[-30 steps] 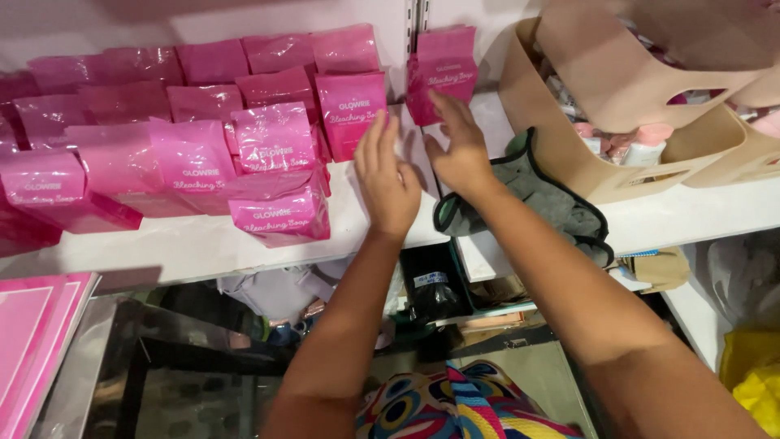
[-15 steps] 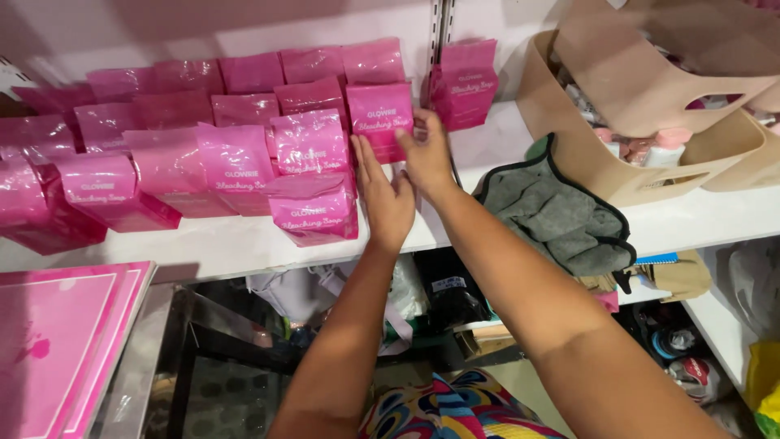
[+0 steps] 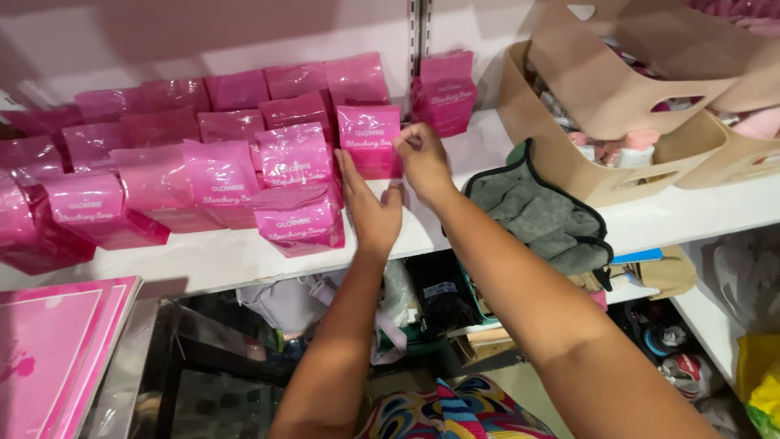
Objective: The person wipes down small pink soap packets with a cloth and organizes them on a shelf.
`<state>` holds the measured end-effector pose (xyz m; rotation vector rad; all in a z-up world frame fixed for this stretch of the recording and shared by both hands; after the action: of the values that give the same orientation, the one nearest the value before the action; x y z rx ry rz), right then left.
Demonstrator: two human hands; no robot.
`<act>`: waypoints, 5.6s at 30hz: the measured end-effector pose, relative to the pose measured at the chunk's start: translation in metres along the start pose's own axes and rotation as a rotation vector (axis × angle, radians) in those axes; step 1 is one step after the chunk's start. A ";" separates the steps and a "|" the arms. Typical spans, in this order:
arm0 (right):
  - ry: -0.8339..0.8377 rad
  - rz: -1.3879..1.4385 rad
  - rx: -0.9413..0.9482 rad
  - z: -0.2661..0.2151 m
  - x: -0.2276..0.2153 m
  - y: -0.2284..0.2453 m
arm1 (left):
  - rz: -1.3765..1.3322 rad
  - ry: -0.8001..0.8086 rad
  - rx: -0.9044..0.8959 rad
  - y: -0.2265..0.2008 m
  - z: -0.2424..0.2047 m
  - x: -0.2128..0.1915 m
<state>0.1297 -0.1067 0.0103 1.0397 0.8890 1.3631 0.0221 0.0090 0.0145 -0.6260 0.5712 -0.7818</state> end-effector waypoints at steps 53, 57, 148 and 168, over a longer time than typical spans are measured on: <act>-0.031 -0.775 -0.536 -0.147 -0.082 0.148 | -1.212 0.109 -0.719 0.002 -0.043 0.056; 0.019 -0.604 -0.474 -0.108 -0.107 0.135 | -1.168 0.322 -0.834 0.010 -0.036 0.059; 0.575 -1.279 -0.560 -0.119 -0.189 0.149 | -1.518 0.095 -0.969 -0.011 -0.001 0.056; 0.354 -0.677 -0.259 -0.072 -0.107 0.095 | -0.570 -0.047 -0.361 -0.039 -0.004 0.084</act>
<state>0.0268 -0.2153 0.0679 0.2458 1.1536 1.0460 0.0501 -0.0798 0.0195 -1.1669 0.4972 -1.2045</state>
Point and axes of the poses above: each hand's wrist, its own z-axis towards the middle knuckle, its own x-axis out of the palm, y = z × x, the point moved 3 cm from there along z, towards the middle knuckle, and after that the axes turned 1 degree about x, right-handed, at the moved point
